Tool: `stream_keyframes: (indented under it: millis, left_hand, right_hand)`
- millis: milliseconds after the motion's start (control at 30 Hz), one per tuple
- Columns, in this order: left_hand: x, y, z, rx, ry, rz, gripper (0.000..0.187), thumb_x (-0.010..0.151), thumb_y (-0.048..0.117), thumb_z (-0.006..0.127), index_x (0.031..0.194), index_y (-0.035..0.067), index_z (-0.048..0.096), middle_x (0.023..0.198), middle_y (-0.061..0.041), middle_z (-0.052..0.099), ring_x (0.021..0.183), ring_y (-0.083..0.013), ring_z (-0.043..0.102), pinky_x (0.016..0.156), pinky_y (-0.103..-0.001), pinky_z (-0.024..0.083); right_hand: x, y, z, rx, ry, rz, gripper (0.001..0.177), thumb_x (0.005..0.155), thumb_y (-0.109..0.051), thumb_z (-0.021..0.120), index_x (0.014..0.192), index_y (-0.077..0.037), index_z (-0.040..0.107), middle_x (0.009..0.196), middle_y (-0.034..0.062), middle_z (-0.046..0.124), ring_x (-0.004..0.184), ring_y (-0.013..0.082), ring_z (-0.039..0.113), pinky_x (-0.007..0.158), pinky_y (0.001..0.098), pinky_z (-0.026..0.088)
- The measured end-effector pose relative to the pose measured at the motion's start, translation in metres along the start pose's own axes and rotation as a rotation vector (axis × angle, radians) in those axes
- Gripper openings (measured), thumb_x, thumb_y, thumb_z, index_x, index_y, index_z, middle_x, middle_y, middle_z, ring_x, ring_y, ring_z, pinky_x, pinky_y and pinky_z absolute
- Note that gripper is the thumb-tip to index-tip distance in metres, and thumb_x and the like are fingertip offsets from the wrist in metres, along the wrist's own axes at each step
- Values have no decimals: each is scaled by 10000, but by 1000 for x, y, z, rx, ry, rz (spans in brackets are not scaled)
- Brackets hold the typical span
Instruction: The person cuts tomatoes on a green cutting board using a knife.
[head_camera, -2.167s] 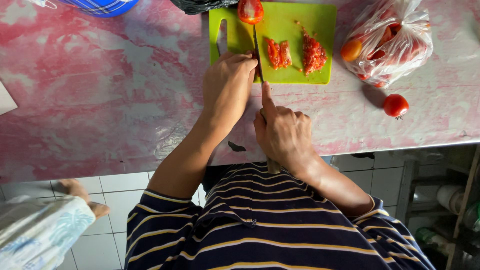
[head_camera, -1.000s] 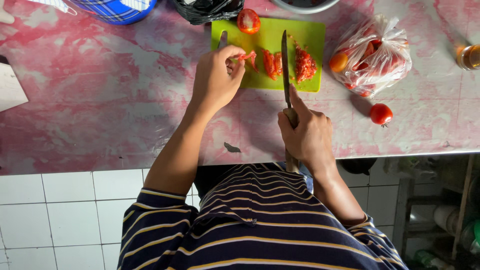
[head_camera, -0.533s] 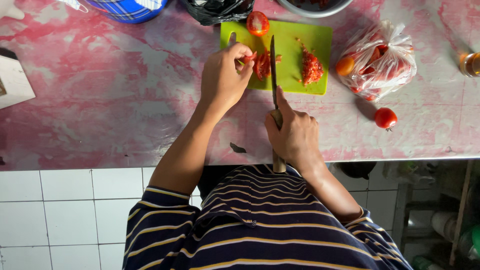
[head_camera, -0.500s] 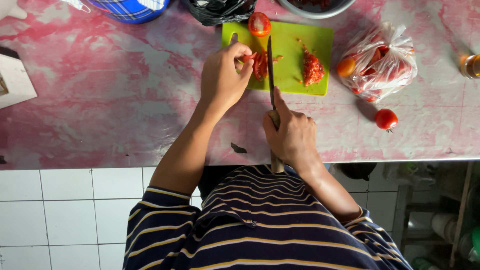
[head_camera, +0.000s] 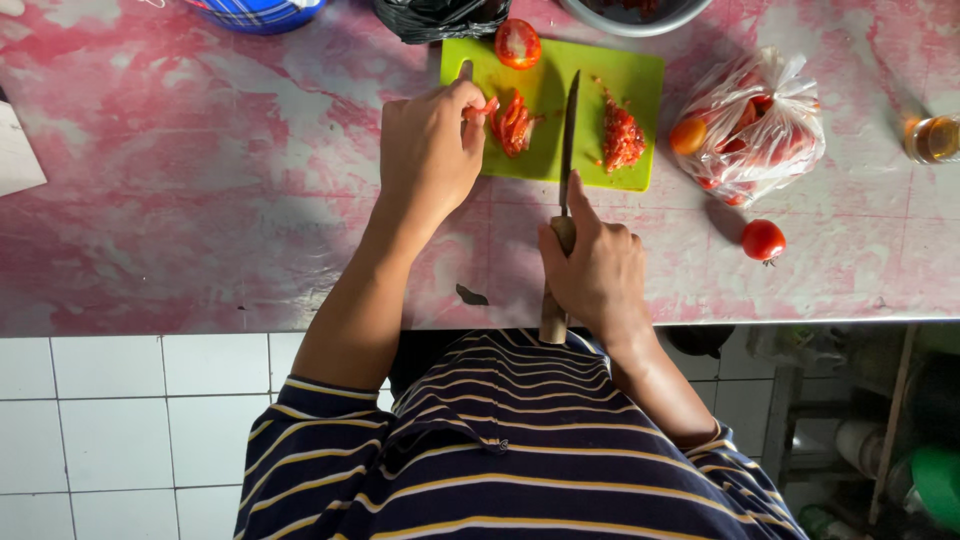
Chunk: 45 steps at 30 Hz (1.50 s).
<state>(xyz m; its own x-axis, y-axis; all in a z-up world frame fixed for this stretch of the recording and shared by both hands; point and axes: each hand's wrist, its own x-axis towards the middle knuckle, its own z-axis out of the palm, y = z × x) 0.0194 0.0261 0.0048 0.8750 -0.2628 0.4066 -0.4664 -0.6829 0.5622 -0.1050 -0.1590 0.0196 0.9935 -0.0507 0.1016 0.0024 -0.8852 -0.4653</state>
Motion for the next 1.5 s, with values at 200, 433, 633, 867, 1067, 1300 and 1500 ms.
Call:
stream_keyframes:
  millis: [200,433,633,867,1067,1300,1500]
  left_hand:
    - [-1,-4,-12,81,10,-22,93,833,66,734,919,70,699,811,-77,743,763,-301,716,670,-452,477]
    - [6,-8,-31,-262,2,-85,143,897,-2,716,1037,3,689,1026,-116,770,939,-232,773,817,-335,603]
    - [9,4,-19,-452,-62,153,149,962,-25,721,1105,-21,681,1053,-118,751,987,-228,750,900,-326,567]
    - [6,-6,8,-553,-141,83,117,963,8,717,1072,44,700,944,-53,707,843,-168,699,818,-309,524]
    - [2,14,21,-404,-98,182,163,886,7,776,1033,72,751,988,-62,729,945,-195,649,851,-343,506]
    - [22,32,41,-453,-239,202,116,916,85,745,1025,125,730,1005,14,722,1011,-181,646,919,-320,490]
    - [16,11,32,-54,-208,390,96,903,50,736,916,145,742,881,47,700,994,-200,603,933,-428,342]
  right_hand:
    - [-2,-23,8,102,-109,-86,639,888,-223,702,1463,1,533,612,128,683,509,360,666,575,482,548]
    - [-5,5,-4,192,-95,-27,645,879,-245,724,1466,-37,553,593,140,663,526,353,674,594,463,550]
    - [-15,34,-19,250,-58,34,625,855,-218,733,1444,-53,601,611,112,676,524,300,682,571,425,543]
    - [-16,52,-20,429,-40,30,633,858,-153,744,1452,-13,576,616,85,658,486,167,643,535,321,505]
    - [-17,71,-13,580,-60,24,662,865,-103,746,1480,26,538,645,54,621,529,63,500,530,259,450]
    - [-21,78,-7,632,25,91,654,895,-99,740,1496,33,518,683,33,647,579,34,512,557,235,465]
    - [-17,76,-14,582,-46,64,649,865,-105,758,1463,30,544,694,65,698,545,67,567,547,256,485]
